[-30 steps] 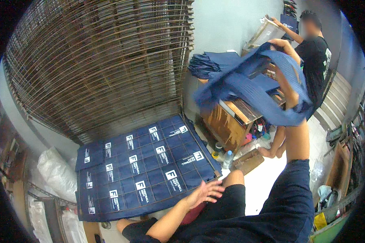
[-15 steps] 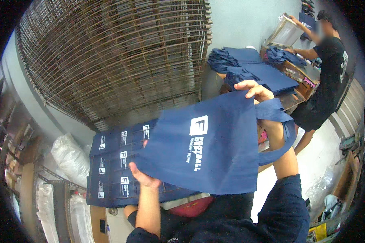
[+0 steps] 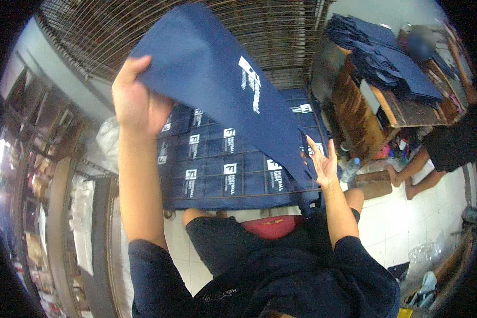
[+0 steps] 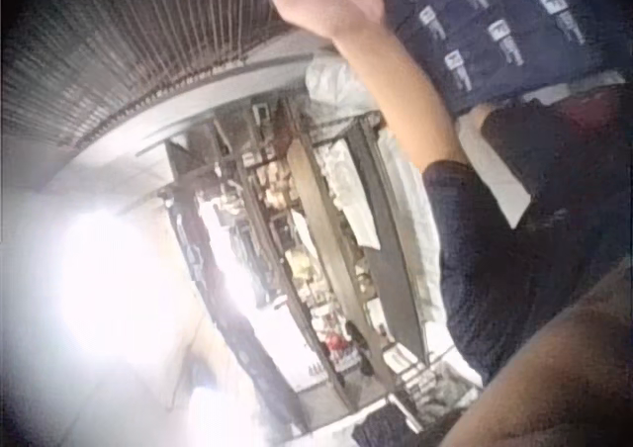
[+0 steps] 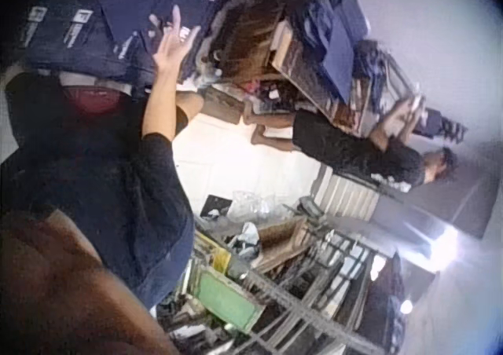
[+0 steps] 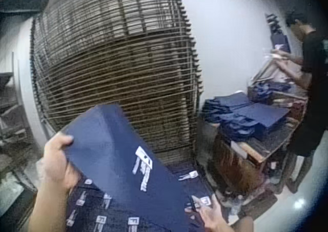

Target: The person folds blue tote bags and stacks them on a metal rack. A coworker folds similar bags at a nearby table. The camera wearer repeatedly picks up, folds, and places the bags in a growing stack.

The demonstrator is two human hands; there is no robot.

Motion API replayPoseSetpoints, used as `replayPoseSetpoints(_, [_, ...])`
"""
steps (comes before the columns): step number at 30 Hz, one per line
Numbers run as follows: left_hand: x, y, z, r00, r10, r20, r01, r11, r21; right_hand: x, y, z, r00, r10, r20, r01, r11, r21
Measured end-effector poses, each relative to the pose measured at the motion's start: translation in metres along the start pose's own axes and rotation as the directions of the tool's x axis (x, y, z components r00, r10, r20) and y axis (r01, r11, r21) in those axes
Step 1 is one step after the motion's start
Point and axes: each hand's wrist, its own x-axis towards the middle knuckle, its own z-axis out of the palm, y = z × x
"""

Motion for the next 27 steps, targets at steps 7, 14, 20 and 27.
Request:
replayPoseSetpoints(7, [0.019,0.048,-0.024,0.997,-0.075,-0.022,0.078,0.977,0.197,0.019,0.038,0.001,0.931,-0.114,-0.347,0.014,0.960,-0.279])
replayPoseSetpoints(14, [-0.018,0.093,-0.109,0.977,0.068,-0.200,0.003,0.942,0.335,0.015,0.027,0.020,0.925,-0.244,-0.291,0.076,0.871,-0.486])
replayPoseSetpoints(20, [-0.031,0.090,-0.105,0.934,0.109,-0.339,0.021,0.933,0.359,0.020,0.036,0.019,0.923,-0.287,-0.258,0.013,0.691,-0.722])
replayPoseSetpoints(27, [-0.022,0.076,-0.057,0.992,0.044,-0.121,-0.003,0.947,0.320,0.018,0.044,0.018,0.962,-0.151,-0.229,-0.079,0.647,-0.759])
